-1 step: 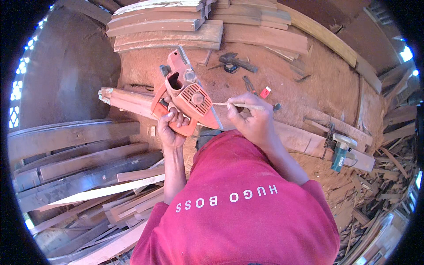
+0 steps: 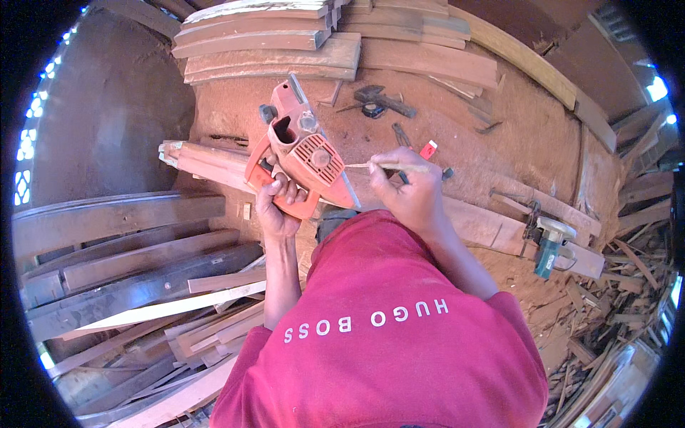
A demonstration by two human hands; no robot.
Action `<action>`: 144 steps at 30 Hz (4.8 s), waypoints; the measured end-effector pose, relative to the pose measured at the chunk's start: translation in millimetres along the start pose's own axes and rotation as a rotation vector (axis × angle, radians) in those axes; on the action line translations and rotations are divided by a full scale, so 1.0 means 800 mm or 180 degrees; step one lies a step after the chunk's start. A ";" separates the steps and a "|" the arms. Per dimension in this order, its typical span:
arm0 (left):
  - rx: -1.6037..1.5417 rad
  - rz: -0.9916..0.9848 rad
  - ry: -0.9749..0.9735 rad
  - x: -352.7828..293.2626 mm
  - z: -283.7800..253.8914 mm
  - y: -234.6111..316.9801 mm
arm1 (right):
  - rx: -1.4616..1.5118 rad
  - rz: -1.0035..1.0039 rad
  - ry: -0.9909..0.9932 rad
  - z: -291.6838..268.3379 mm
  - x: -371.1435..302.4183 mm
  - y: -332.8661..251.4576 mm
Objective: The person holds an electric power planer and uses a thin wooden stick to apply a substance through the ventilation slots of the tool's casing.
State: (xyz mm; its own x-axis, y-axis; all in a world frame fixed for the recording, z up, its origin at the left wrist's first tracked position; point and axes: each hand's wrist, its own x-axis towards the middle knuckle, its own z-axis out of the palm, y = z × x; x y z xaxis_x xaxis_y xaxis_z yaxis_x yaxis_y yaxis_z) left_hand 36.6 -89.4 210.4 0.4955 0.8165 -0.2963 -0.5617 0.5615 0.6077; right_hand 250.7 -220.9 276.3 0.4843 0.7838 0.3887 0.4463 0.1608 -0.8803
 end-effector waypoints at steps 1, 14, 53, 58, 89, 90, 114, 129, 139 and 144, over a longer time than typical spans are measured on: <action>-0.0070 -0.0022 -0.0006 0.003 -0.008 -0.004 | 0.0175 0.0310 0.0078 0.005 -0.002 0.010; -0.0018 -0.0076 0.0086 0.001 -0.011 -0.004 | 0.0069 0.0395 0.0403 0.013 -0.011 0.017; -0.0334 -0.0229 0.0023 0.001 -0.006 -0.008 | 0.0452 0.0473 0.0526 0.039 -0.024 0.036; -0.0286 -0.0242 0.0100 0.004 -0.013 -0.010 | 0.0700 0.0227 0.0782 0.041 -0.033 0.040; -0.0781 -0.0085 -0.0427 0.013 -0.017 -0.018 | 0.0215 -0.0850 0.0302 0.002 0.001 0.003; -0.0746 -0.0089 -0.0474 0.013 -0.014 -0.017 | 0.0200 -0.0881 0.0322 0.002 0.001 0.003; -0.0343 -0.0258 -0.0290 0.013 -0.019 -0.009 | -0.0141 -0.0781 0.0215 0.014 0.003 -0.001; -0.0459 -0.0220 -0.0214 0.013 -0.024 -0.015 | -0.0129 -0.0736 0.0290 0.021 -0.007 0.009; -0.0539 -0.0120 -0.0220 0.009 -0.011 -0.021 | -0.0041 -0.0706 0.0338 0.021 -0.018 0.020; -0.0590 -0.0119 -0.0190 0.010 -0.018 -0.024 | -0.0183 -0.0650 0.0143 0.024 -0.015 0.019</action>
State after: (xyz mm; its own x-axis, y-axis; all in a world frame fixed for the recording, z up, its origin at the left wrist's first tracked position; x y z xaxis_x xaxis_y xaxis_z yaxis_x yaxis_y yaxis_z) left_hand 42.1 -92.0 185.8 0.5537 0.7882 -0.2687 -0.6517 0.6110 0.4493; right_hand 237.3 -216.0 252.8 0.4120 0.7107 0.5703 0.5801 0.2782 -0.7656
